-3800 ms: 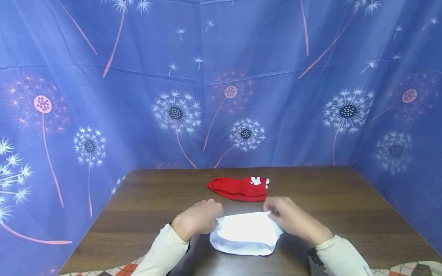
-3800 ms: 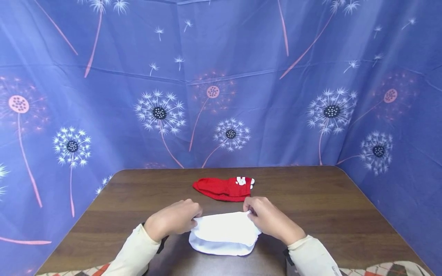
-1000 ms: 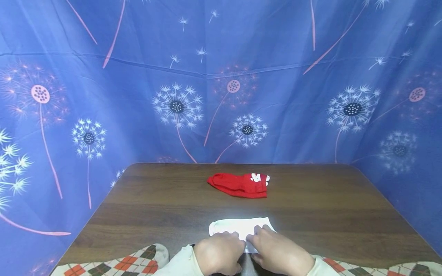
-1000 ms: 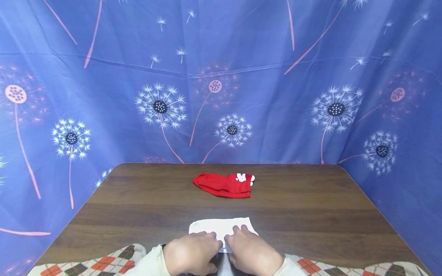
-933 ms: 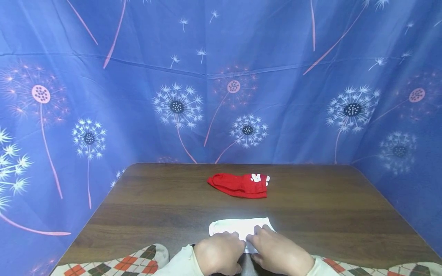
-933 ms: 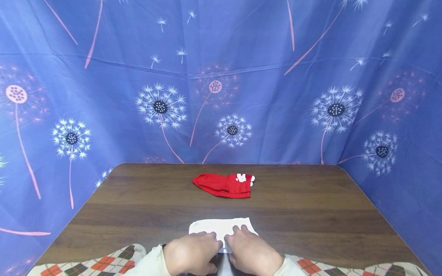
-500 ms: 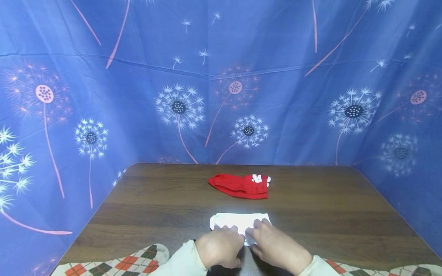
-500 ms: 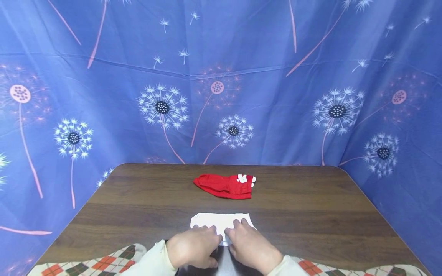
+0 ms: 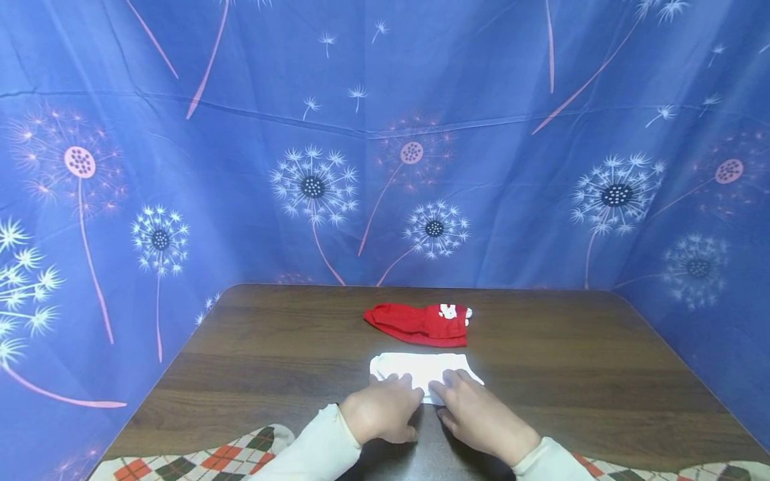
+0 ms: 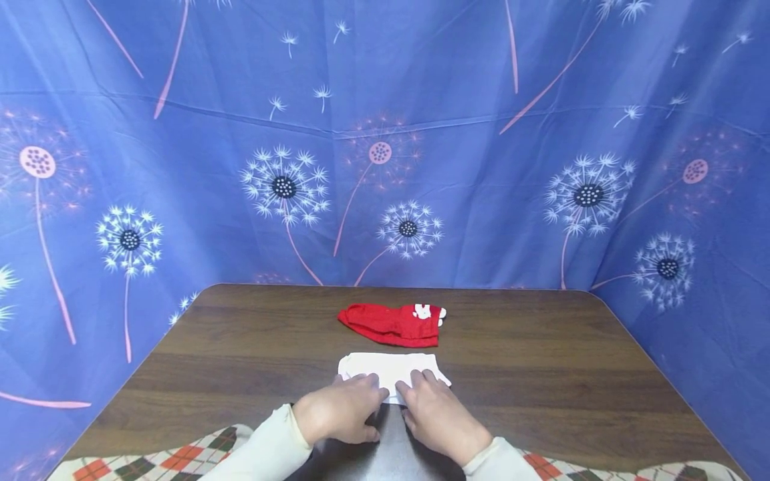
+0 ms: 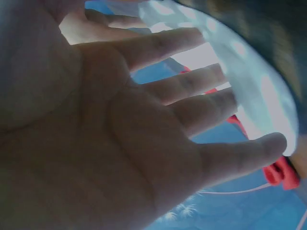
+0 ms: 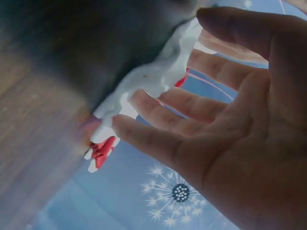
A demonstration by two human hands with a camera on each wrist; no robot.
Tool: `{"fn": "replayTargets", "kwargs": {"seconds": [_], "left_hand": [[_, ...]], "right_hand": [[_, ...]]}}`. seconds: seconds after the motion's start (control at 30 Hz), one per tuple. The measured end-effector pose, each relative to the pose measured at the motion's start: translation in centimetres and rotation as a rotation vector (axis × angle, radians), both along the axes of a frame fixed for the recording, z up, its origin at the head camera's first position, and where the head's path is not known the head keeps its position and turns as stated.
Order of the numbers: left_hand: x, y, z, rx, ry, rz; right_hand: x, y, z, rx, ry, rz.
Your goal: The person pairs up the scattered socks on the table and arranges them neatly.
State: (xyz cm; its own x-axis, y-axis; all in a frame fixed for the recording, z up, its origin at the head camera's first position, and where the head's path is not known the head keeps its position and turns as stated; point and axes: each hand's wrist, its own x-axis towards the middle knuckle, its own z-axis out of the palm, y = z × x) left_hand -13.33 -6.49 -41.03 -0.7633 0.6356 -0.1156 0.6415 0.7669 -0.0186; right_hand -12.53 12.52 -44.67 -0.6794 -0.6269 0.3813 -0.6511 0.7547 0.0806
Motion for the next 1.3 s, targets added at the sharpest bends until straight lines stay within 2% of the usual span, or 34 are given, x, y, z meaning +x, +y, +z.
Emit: {"fn": "replayTargets", "kwargs": {"seconds": [0.13,0.37,0.67,0.9,1.17,1.3], "left_hand": [[-0.8,-0.3,-0.3,0.040,0.000,-0.012],[-2.0,-0.6,-0.5,0.098,-0.038,-0.024],[-2.1,-0.7,-0.5,0.111,-0.044,-0.029],[-2.0,-0.8,-0.5,0.117,-0.041,-0.037],[-2.3,-0.7,-0.7,0.192,0.039,-0.046],[-2.0,-0.8,-0.2,0.203,0.103,-0.044]], "right_hand": [[-0.3,0.2,-0.2,0.011,-0.018,-0.013],[-0.8,0.4,0.0,0.003,-0.106,-0.052],[-0.9,0.6,0.2,-0.011,-0.171,-0.072],[-0.9,0.8,0.2,-0.008,-0.182,-0.078],[-0.5,0.6,0.4,-0.008,-0.193,-0.093],[-0.2,0.2,0.4,-0.022,-0.097,-0.065]]}}
